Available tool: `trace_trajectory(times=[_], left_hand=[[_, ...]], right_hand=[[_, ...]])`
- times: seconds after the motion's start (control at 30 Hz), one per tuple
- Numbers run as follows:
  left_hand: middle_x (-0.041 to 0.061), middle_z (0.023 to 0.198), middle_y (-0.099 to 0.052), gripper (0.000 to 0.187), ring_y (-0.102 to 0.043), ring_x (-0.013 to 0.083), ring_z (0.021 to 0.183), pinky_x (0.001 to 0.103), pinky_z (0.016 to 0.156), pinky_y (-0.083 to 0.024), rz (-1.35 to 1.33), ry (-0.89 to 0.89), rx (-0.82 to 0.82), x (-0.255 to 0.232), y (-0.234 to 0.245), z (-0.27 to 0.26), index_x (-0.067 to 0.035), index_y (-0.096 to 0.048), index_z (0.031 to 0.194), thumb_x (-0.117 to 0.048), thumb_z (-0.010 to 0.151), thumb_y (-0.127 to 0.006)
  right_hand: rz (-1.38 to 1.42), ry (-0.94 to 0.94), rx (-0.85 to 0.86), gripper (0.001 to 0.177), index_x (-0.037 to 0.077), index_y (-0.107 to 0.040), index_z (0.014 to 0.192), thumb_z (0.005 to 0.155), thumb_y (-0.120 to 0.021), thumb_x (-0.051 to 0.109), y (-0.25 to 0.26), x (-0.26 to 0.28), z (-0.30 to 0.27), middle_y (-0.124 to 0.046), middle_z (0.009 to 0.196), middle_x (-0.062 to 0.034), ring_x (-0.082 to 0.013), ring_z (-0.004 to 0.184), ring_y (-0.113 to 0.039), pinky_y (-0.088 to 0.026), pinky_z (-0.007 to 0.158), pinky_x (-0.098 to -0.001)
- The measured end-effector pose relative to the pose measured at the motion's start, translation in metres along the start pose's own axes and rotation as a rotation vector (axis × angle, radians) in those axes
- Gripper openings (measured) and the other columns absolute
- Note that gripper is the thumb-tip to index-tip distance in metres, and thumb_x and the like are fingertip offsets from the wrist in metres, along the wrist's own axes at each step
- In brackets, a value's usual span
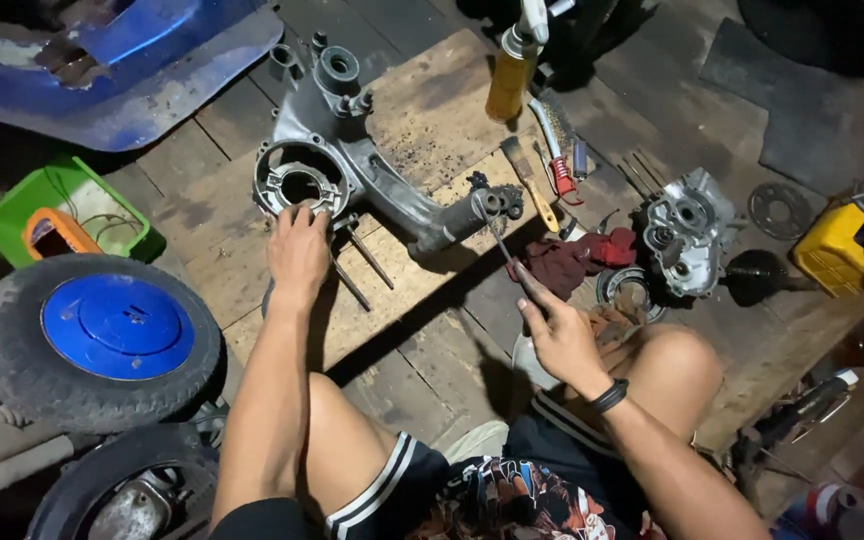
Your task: The person uses a screwdriver to pry and remove a bearing from a metal engine casing. They then use a hammer to tap the casing and later use a cloth to wipe the interior of the casing.
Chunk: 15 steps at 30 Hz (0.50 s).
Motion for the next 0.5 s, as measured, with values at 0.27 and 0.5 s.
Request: trace_trajectory(times=[0.27, 0.5], left_hand=[[0.004, 0.111, -0.064, 0.026, -0.053, 0.0281, 0.129, 0.047, 0.101, -0.054, -0.024, 0.045, 0.072, 0.002, -0.010, 0.003, -0.022, -0.068, 0.112, -0.030, 0.088, -0.076], [0.004, 0.109, -0.064, 0.030, -0.054, 0.0287, 0.130, 0.052, 0.111, -0.046, -0.005, 0.035, 0.066, 0.012, -0.043, 0.003, -0.022, -0.068, 0.114, -0.034, 0.088, -0.077]], right_hand=[[0.058, -0.057, -0.033, 0.046, 0.020, -0.063, 0.144, 0.098, -0.059, 0.018, 0.012, 0.022, -0.021, -0.076, 0.113, -0.0207, -0.0453, 0.109, -0.068, -0.055, 0.090, -0.0557], [0.024, -0.017, -0.035, 0.042, 0.019, -0.067, 0.141, 0.099, -0.059, 0.020, 0.021, -0.017, -0.026, -0.073, 0.126, -0.0154, -0.0427, 0.117, -0.065, -0.052, 0.098, -0.0542]])
Point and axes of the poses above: each hand's wrist, its own z-axis towards the middle knuckle, its own y-axis out of the back of the hand, x = y × z, the point moved 1 cm from there along z, towards the middle knuckle
